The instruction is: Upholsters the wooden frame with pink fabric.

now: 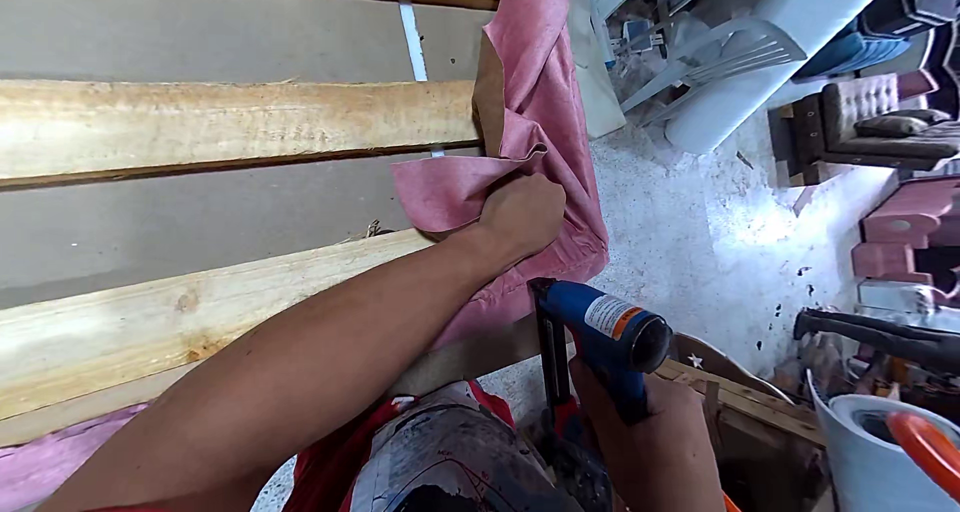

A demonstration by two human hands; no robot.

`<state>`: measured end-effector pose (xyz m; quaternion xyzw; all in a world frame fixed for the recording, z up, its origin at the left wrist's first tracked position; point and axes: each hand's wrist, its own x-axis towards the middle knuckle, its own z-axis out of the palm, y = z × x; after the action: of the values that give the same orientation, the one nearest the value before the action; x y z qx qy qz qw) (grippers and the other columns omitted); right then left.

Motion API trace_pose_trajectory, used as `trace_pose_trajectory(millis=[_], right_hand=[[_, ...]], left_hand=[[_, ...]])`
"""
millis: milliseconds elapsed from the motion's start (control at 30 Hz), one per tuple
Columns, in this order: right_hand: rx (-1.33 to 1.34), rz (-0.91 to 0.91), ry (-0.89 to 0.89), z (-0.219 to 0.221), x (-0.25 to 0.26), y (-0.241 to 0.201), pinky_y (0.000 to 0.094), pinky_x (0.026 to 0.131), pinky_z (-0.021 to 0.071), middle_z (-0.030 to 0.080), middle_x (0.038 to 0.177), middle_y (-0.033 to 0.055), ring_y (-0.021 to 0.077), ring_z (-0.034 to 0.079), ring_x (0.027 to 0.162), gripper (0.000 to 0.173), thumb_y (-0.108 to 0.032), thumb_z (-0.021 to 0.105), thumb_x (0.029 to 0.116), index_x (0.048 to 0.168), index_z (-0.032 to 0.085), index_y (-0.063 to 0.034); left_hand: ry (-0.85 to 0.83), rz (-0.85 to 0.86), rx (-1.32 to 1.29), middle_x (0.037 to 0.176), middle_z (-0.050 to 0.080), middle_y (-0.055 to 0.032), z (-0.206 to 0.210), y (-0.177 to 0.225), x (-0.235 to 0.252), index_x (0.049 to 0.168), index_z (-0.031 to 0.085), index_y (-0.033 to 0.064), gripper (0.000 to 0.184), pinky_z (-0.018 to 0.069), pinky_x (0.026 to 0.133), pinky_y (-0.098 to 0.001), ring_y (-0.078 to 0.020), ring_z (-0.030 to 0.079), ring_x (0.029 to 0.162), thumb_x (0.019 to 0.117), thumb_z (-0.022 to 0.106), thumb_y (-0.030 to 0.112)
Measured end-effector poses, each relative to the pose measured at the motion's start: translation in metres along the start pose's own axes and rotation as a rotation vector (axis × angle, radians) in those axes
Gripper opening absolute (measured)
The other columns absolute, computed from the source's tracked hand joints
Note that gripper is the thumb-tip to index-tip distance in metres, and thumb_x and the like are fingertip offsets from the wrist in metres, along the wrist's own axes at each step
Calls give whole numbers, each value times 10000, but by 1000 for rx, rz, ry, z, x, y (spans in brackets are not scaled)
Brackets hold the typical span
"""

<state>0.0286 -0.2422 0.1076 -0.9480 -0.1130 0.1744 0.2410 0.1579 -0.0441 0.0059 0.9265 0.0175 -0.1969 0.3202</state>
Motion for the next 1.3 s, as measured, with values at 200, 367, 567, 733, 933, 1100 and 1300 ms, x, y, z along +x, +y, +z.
trace_pose_trajectory(millis=[200,367,567,733,933,1100,1300], right_hand=[[6,31,-34,-5,-14,-12,320,411,550,661,615,-78,74,630,481,276,-422,661,984,869,705,-175],[26,-22,-68,4,-23,-22,311,439,570,673,637,-66,64,642,503,240,-365,676,984,917,717,-138],[-11,-71,-26,19,-24,-28,263,431,545,662,633,-82,22,626,506,255,-380,678,975,914,716,-135],[-55,-72,-12,8,-36,-25,305,467,573,688,651,-34,59,654,529,257,-341,692,969,900,721,-95],[75,19,-7,-10,-46,5,356,451,586,693,658,-18,101,663,517,272,-353,672,992,937,708,-88],[110,-10,31,0,-42,15,316,430,562,673,644,-49,70,641,505,288,-400,680,977,895,708,-125],[165,-52,17,11,-43,13,276,448,564,683,653,-64,38,645,521,266,-384,686,971,893,718,-132]], left_hand=[[6,25,8,905,668,-157,-2,-2,2,864,658,55,207,551,681,-546,-354,682,898,955,600,231],[33,41,-7,889,671,-152,-1,-4,1,848,666,64,225,550,677,-544,-352,684,887,964,597,244],[32,46,-14,904,675,-166,0,-4,2,875,667,46,249,559,686,-556,-364,689,897,984,587,256],[-23,26,-127,912,664,-157,-33,-18,-16,884,664,59,379,555,731,-578,-352,678,901,1029,574,398],[-135,37,-94,825,670,-16,-35,-42,-113,961,719,177,487,565,701,-479,-201,670,798,925,629,654],[-9,170,-242,846,646,0,-4,-52,-114,964,676,138,282,558,724,-381,-140,642,794,974,689,420],[168,99,-407,706,636,-48,0,-62,-99,829,671,58,161,543,627,-420,-179,635,657,970,608,104]])
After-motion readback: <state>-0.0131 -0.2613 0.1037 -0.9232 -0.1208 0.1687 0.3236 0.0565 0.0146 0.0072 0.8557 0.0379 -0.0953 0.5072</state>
